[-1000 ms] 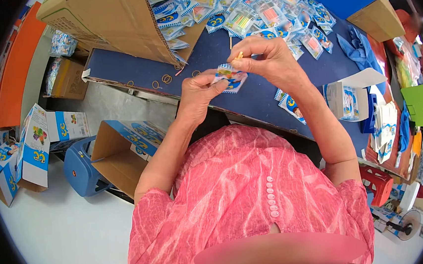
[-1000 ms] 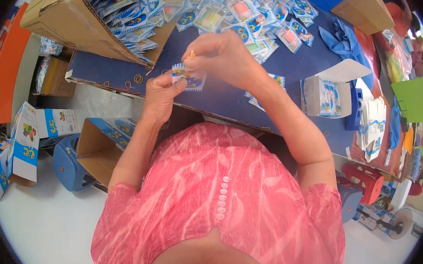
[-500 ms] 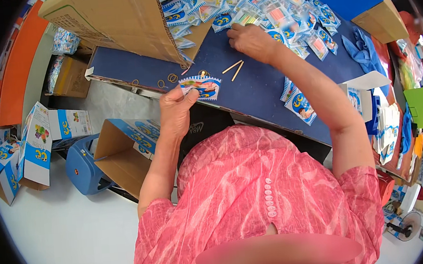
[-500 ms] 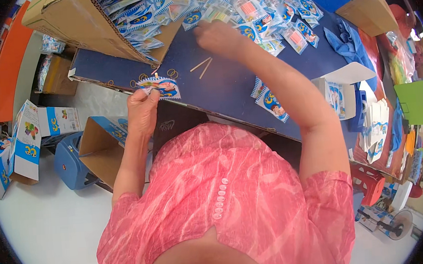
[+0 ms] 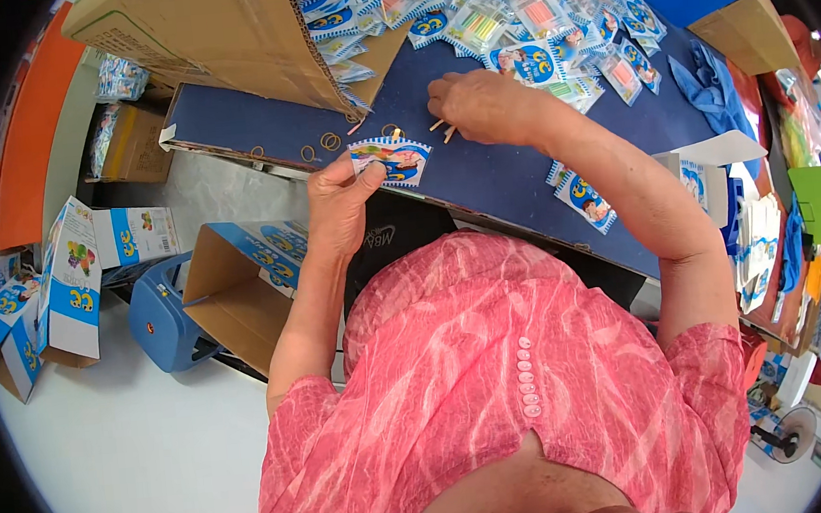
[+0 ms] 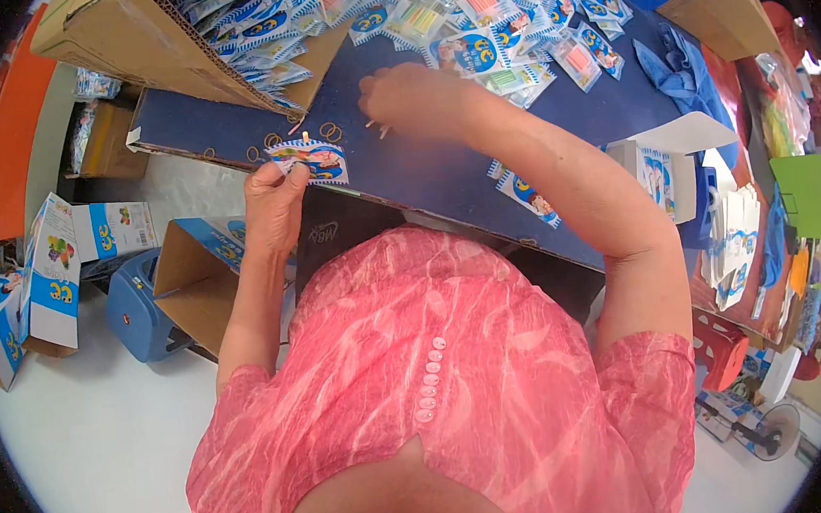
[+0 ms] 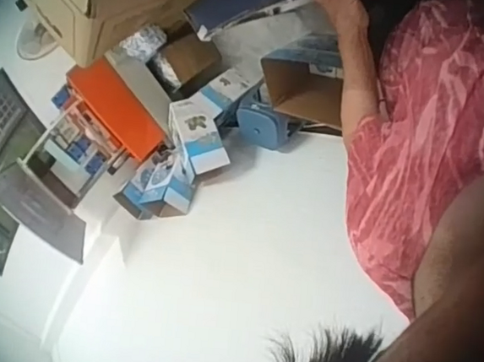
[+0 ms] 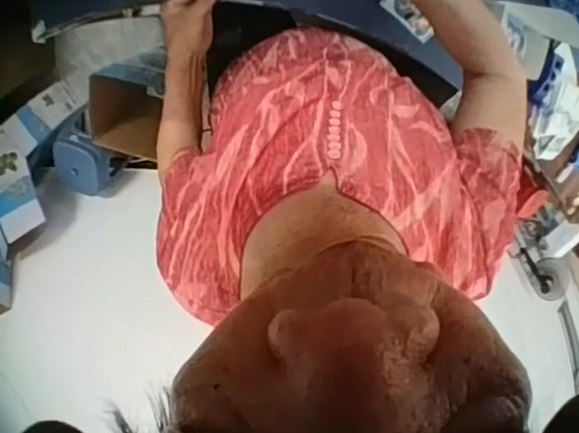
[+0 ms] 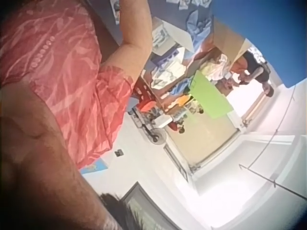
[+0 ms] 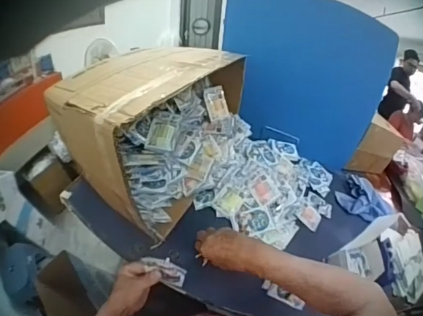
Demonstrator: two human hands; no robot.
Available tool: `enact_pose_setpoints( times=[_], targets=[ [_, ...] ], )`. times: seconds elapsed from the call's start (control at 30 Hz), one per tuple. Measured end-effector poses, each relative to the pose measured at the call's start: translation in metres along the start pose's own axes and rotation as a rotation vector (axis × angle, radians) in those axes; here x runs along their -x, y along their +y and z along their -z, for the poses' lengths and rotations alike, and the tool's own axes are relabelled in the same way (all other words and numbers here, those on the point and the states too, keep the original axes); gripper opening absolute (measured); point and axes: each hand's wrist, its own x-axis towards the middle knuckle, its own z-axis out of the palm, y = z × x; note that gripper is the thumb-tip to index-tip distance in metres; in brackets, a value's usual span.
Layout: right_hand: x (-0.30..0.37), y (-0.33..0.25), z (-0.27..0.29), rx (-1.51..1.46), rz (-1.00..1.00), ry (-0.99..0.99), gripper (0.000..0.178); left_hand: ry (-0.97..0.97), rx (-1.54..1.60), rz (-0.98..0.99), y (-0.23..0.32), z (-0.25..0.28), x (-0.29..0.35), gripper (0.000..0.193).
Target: The person packs small items into sachets, folds cardboard boxes, fills the boxes with sachets, and seals them with tape from a dispenser before placing the packed boxes into a carton.
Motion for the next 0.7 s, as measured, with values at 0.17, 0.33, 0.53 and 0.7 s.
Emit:
enact_pose_setpoints(
  times=[0.17, 0.33, 0.53, 0.7],
  targets=[
    [-0.009, -0.003, -0.007, 0.034, 0.000, -0.027, 0.012, 0.015, -0.031, 0.037, 0.003, -0.007, 0.001, 0.016],
    [-0.004, 0.012, -0.006, -0.079, -0.147, -0.020, 0.014, -0.012, -0.044, 0.048, 0.005, -0.019, -0.001, 0.016],
    [0.038, 0.004, 0.027, -0.942, -0.621, 0.354, 0.013, -0.045, -0.110, -0.098, -0.011, -0.026, -0.012, 0.014],
    [0.059, -0.033, 0.062, -1.462, -0.567, 0.726, 0.011, -0.059, -0.001, -0.114, -0.021, -0.036, -0.022, 0.013]
  ],
)
